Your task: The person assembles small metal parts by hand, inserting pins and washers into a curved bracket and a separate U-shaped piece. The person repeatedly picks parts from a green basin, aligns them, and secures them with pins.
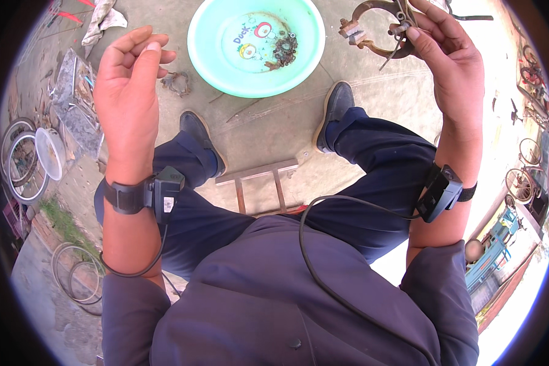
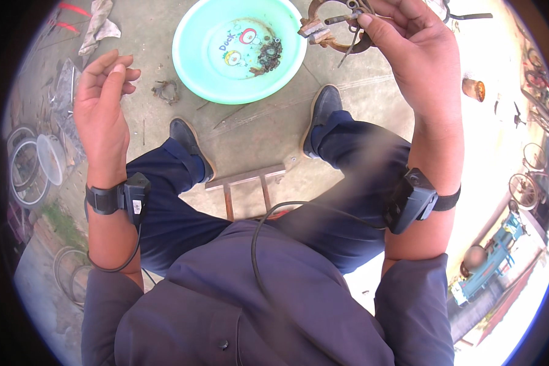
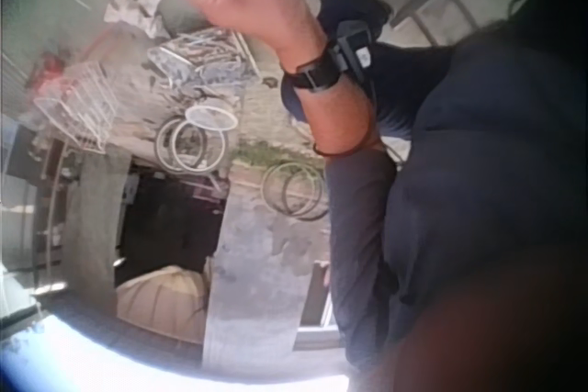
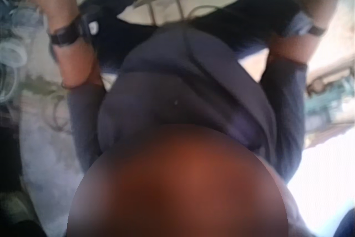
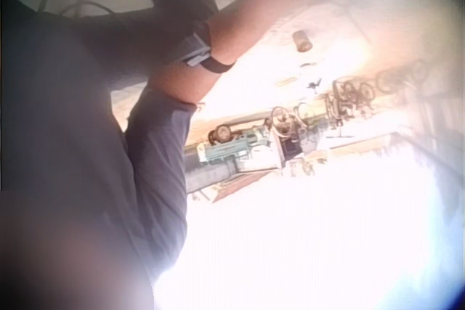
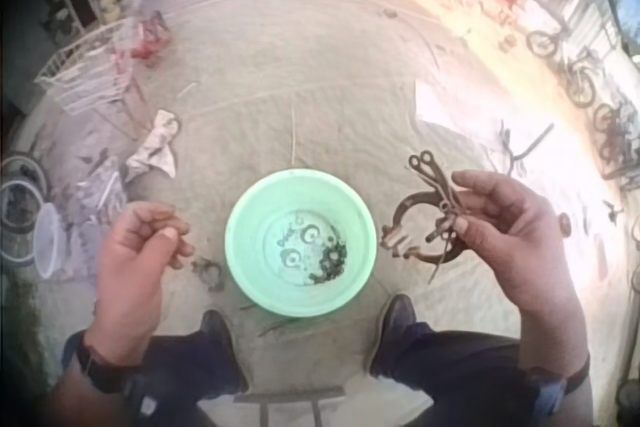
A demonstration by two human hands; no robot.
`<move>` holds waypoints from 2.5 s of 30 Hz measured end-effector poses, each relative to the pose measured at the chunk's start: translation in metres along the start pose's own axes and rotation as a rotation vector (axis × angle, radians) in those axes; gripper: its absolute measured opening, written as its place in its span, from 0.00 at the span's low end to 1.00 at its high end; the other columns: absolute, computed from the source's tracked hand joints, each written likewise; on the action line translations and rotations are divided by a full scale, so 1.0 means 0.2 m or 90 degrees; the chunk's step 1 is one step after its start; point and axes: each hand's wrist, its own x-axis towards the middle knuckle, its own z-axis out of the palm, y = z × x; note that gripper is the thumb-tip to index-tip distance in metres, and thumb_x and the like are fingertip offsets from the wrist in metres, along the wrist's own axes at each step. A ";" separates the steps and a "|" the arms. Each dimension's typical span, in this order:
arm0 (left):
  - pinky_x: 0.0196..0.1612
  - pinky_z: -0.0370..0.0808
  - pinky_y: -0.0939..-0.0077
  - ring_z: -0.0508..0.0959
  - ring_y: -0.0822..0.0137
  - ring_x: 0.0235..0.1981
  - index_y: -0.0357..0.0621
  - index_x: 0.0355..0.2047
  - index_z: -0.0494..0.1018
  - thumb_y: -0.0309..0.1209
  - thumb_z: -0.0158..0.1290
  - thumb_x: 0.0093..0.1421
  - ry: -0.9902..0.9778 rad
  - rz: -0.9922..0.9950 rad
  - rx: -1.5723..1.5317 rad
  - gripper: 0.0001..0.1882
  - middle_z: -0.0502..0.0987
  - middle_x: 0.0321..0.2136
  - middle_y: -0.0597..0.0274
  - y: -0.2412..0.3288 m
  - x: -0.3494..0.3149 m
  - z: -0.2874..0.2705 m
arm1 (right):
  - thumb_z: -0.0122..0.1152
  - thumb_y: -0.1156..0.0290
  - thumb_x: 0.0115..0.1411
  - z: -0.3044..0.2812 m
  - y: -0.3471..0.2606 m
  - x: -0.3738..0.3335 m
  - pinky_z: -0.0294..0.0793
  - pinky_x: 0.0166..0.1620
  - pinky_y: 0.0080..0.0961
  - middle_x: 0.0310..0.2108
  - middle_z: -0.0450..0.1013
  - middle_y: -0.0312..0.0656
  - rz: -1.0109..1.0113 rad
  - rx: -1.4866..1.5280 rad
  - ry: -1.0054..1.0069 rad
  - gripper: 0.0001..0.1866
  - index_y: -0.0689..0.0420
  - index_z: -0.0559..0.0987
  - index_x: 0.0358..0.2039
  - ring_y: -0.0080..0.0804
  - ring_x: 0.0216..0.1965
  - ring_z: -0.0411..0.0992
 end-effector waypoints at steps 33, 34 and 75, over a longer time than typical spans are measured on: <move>0.36 0.75 0.77 0.81 0.70 0.35 0.39 0.44 0.77 0.29 0.55 0.63 -0.199 -0.003 0.185 0.10 0.80 0.36 0.59 -0.21 0.11 0.18 | 0.61 0.85 0.59 -0.05 -0.02 -0.07 0.79 0.44 0.21 0.41 0.79 0.45 -0.039 0.035 0.045 0.23 0.69 0.71 0.56 0.27 0.40 0.78; 0.36 0.76 0.75 0.81 0.69 0.34 0.40 0.43 0.77 0.28 0.55 0.63 -0.248 0.048 0.246 0.10 0.80 0.35 0.58 -0.24 0.14 0.21 | 0.61 0.85 0.59 -0.07 -0.01 -0.08 0.79 0.44 0.22 0.41 0.79 0.45 -0.047 0.037 0.049 0.23 0.68 0.71 0.55 0.27 0.40 0.78; 0.40 0.78 0.57 0.80 0.53 0.40 0.38 0.42 0.75 0.23 0.52 0.55 -0.802 0.164 0.777 0.13 0.74 0.43 0.52 -1.26 0.46 1.05 | 0.61 0.77 0.62 -0.42 0.19 0.06 0.78 0.52 0.28 0.49 0.77 0.51 0.188 -0.085 0.070 0.30 0.68 0.64 0.64 0.40 0.47 0.80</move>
